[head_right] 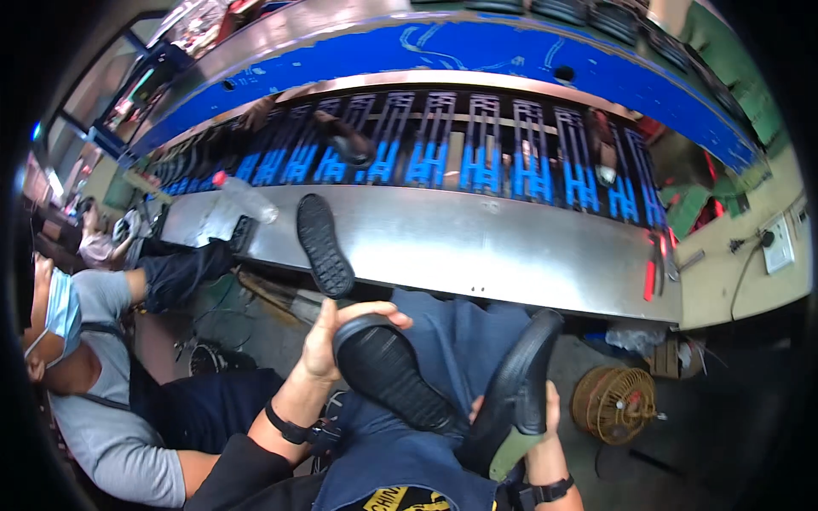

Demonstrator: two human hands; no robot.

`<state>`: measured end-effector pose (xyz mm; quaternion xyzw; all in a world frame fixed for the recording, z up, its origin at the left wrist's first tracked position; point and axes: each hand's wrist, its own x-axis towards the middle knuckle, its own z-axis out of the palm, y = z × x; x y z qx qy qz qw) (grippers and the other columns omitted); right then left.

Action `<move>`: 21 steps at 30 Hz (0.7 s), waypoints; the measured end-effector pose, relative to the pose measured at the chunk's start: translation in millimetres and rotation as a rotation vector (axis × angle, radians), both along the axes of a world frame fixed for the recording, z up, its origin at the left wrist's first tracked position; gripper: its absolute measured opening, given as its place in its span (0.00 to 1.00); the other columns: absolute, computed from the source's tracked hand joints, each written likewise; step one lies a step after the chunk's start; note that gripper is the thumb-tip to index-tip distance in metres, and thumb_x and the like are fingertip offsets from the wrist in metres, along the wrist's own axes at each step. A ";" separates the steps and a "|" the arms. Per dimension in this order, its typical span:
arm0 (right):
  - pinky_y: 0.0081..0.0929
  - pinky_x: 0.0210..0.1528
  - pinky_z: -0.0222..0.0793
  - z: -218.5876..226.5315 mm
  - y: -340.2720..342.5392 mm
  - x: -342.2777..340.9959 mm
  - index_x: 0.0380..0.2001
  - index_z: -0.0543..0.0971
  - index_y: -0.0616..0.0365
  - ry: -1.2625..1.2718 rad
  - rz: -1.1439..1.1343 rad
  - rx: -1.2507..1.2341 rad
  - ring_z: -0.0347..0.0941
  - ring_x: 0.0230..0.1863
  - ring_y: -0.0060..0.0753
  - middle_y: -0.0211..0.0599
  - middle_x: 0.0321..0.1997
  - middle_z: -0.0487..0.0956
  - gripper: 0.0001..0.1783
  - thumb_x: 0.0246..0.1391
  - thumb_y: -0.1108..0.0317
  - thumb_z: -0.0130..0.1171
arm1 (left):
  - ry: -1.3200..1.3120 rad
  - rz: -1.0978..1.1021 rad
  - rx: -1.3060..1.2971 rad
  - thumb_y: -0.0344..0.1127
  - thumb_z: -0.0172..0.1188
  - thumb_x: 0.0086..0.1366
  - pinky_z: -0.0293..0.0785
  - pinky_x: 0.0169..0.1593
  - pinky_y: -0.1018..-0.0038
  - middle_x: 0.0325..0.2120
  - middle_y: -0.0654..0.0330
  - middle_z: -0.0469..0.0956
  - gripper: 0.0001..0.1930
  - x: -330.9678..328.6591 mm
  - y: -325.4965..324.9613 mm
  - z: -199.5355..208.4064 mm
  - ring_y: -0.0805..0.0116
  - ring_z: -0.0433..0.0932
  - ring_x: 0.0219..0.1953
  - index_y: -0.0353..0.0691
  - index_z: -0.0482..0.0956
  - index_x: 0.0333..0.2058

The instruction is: Fitting shoe uppers onto lasts and soles on a factory conveyor line.

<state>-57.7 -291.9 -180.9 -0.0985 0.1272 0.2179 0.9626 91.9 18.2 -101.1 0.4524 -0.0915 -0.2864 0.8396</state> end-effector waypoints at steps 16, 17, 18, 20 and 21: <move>0.28 0.55 0.70 84.3 26.4 -1.8 0.61 0.69 0.73 -0.677 0.281 -0.888 0.77 0.52 0.34 0.49 0.51 0.80 0.50 0.60 0.30 0.44 | -0.356 -0.195 0.132 0.51 0.38 0.74 0.67 0.64 0.63 0.54 0.43 0.77 0.32 -42.6 -49.7 71.5 0.53 0.75 0.58 0.25 0.75 0.55; 0.28 0.55 0.70 83.0 26.5 -3.4 0.61 0.69 0.73 -0.676 0.281 -0.886 0.77 0.52 0.34 0.49 0.51 0.80 0.50 0.60 0.30 0.44 | -0.353 -0.188 0.154 0.50 0.37 0.74 0.67 0.64 0.63 0.54 0.42 0.77 0.31 -45.8 -50.1 74.6 0.53 0.75 0.58 0.25 0.75 0.55; 0.29 0.53 0.71 81.5 26.0 -5.1 0.59 0.70 0.74 -0.681 0.289 -0.929 0.78 0.50 0.34 0.48 0.49 0.81 0.50 0.60 0.30 0.45 | -0.382 -0.167 0.232 0.54 0.37 0.73 0.68 0.64 0.55 0.52 0.36 0.78 0.34 -47.6 -51.4 78.3 0.43 0.75 0.59 0.24 0.77 0.52; 0.28 0.48 0.72 83.0 27.0 -3.1 0.57 0.71 0.74 -0.702 0.269 -0.976 0.79 0.45 0.33 0.47 0.44 0.82 0.48 0.60 0.31 0.45 | -0.382 -0.156 0.230 0.54 0.37 0.73 0.68 0.64 0.55 0.52 0.36 0.78 0.34 -49.8 -51.1 80.6 0.43 0.75 0.59 0.24 0.77 0.52; 0.28 0.48 0.72 81.9 28.7 -4.5 0.57 0.71 0.74 -0.703 0.270 -0.976 0.79 0.45 0.33 0.47 0.44 0.82 0.48 0.60 0.31 0.45 | -0.378 -0.143 0.228 0.53 0.37 0.73 0.68 0.64 0.55 0.52 0.36 0.78 0.34 -52.1 -51.3 81.3 0.43 0.75 0.59 0.25 0.77 0.52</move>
